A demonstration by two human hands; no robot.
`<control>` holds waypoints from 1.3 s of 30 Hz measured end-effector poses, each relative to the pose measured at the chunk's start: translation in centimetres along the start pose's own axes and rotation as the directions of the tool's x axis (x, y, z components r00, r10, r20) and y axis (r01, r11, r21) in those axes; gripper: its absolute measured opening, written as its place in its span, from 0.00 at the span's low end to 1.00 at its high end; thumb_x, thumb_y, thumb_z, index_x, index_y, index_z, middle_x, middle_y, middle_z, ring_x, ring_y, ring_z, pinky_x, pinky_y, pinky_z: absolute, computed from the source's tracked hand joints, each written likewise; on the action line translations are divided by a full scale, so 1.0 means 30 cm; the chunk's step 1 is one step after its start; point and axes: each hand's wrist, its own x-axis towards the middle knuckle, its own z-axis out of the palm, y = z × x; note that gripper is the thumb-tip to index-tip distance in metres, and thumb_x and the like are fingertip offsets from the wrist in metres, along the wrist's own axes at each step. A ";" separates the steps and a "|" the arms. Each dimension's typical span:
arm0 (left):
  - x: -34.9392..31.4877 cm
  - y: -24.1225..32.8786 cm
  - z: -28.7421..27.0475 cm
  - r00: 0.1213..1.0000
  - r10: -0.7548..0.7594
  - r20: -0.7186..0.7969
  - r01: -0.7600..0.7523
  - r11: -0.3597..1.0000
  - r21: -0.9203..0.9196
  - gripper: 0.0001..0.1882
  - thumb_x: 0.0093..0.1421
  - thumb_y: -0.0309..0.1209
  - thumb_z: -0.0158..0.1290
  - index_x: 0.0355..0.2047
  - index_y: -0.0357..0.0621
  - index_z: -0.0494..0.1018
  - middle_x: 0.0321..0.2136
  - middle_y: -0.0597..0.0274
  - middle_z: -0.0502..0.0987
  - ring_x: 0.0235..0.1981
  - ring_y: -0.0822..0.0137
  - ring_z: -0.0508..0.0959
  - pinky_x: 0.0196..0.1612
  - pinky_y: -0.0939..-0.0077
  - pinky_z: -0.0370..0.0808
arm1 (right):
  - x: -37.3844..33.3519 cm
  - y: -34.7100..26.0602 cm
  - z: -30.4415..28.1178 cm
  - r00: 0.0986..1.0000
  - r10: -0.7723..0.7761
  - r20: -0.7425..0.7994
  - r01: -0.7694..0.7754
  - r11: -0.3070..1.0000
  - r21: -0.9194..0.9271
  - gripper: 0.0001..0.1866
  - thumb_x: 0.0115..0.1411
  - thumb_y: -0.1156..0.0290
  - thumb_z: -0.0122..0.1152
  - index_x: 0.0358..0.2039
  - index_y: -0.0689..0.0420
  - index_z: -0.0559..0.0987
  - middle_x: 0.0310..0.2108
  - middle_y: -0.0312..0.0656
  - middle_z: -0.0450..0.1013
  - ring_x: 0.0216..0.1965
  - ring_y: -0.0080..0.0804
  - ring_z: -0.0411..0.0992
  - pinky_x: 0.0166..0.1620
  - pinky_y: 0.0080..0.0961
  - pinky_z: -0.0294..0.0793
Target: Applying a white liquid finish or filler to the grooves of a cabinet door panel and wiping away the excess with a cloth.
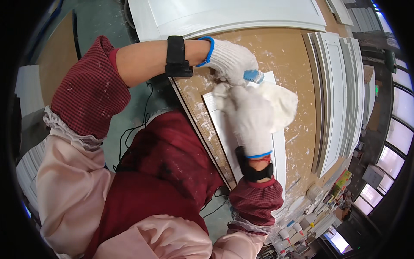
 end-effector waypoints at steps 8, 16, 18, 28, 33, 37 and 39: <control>-0.041 0.029 -0.020 1.000 -0.008 0.030 0.011 0.995 -0.099 0.13 0.44 0.32 0.58 0.26 0.34 0.72 0.13 0.54 0.72 0.13 0.62 0.73 0.14 0.64 0.69 | -0.128 0.134 -0.024 0.942 -0.104 -0.319 0.152 0.980 0.131 0.11 0.50 0.73 0.64 0.36 0.59 0.78 0.32 0.47 0.73 0.34 0.43 0.73 0.36 0.34 0.73; -0.054 0.040 -0.025 0.999 -0.043 0.004 0.043 0.997 -0.066 0.13 0.44 0.34 0.58 0.26 0.37 0.73 0.13 0.55 0.72 0.13 0.62 0.73 0.15 0.65 0.70 | -0.094 -0.001 0.014 0.954 -0.241 -0.179 0.266 0.955 0.132 0.18 0.54 0.75 0.58 0.47 0.53 0.78 0.34 0.43 0.75 0.35 0.41 0.73 0.36 0.35 0.73; -0.048 0.038 -0.025 1.000 0.003 0.012 -0.002 0.998 -0.060 0.14 0.44 0.35 0.59 0.26 0.37 0.73 0.14 0.55 0.72 0.14 0.62 0.74 0.16 0.66 0.71 | -0.082 -0.030 0.061 0.967 -0.223 -0.122 0.231 0.971 0.057 0.14 0.52 0.77 0.58 0.41 0.50 0.79 0.29 0.43 0.73 0.33 0.42 0.72 0.35 0.36 0.71; -0.042 0.040 -0.017 1.000 -0.006 0.012 0.007 1.000 -0.018 0.13 0.44 0.33 0.57 0.27 0.35 0.73 0.15 0.54 0.74 0.15 0.61 0.75 0.19 0.65 0.71 | -0.069 -0.068 0.101 0.945 -0.276 -0.177 0.244 0.953 -0.181 0.13 0.52 0.73 0.59 0.41 0.50 0.78 0.32 0.43 0.74 0.36 0.45 0.73 0.38 0.39 0.73; -0.041 0.039 -0.012 0.996 -0.090 0.014 0.090 0.996 0.021 0.11 0.43 0.32 0.56 0.24 0.36 0.73 0.14 0.54 0.74 0.14 0.61 0.75 0.19 0.65 0.70 | -0.022 -0.038 0.069 0.963 -0.162 -0.214 0.140 0.984 -0.113 0.13 0.53 0.73 0.59 0.41 0.50 0.78 0.32 0.41 0.73 0.36 0.43 0.73 0.39 0.38 0.73; -0.037 0.033 -0.006 0.999 -0.004 -0.041 0.005 1.000 0.021 0.11 0.46 0.33 0.56 0.25 0.37 0.74 0.14 0.54 0.74 0.15 0.61 0.75 0.19 0.65 0.71 | -0.063 -0.079 0.103 0.935 -0.294 -0.198 0.264 0.951 -0.163 0.08 0.54 0.72 0.59 0.37 0.51 0.78 0.31 0.43 0.73 0.35 0.42 0.72 0.37 0.39 0.72; -0.057 0.035 -0.019 1.000 -0.022 -0.005 0.022 1.000 0.013 0.10 0.47 0.33 0.56 0.24 0.37 0.74 0.14 0.55 0.74 0.14 0.61 0.75 0.18 0.66 0.72 | -0.030 -0.073 0.065 0.979 -0.121 -0.166 0.103 0.989 -0.110 0.07 0.54 0.71 0.59 0.35 0.52 0.78 0.30 0.43 0.72 0.33 0.43 0.72 0.37 0.40 0.72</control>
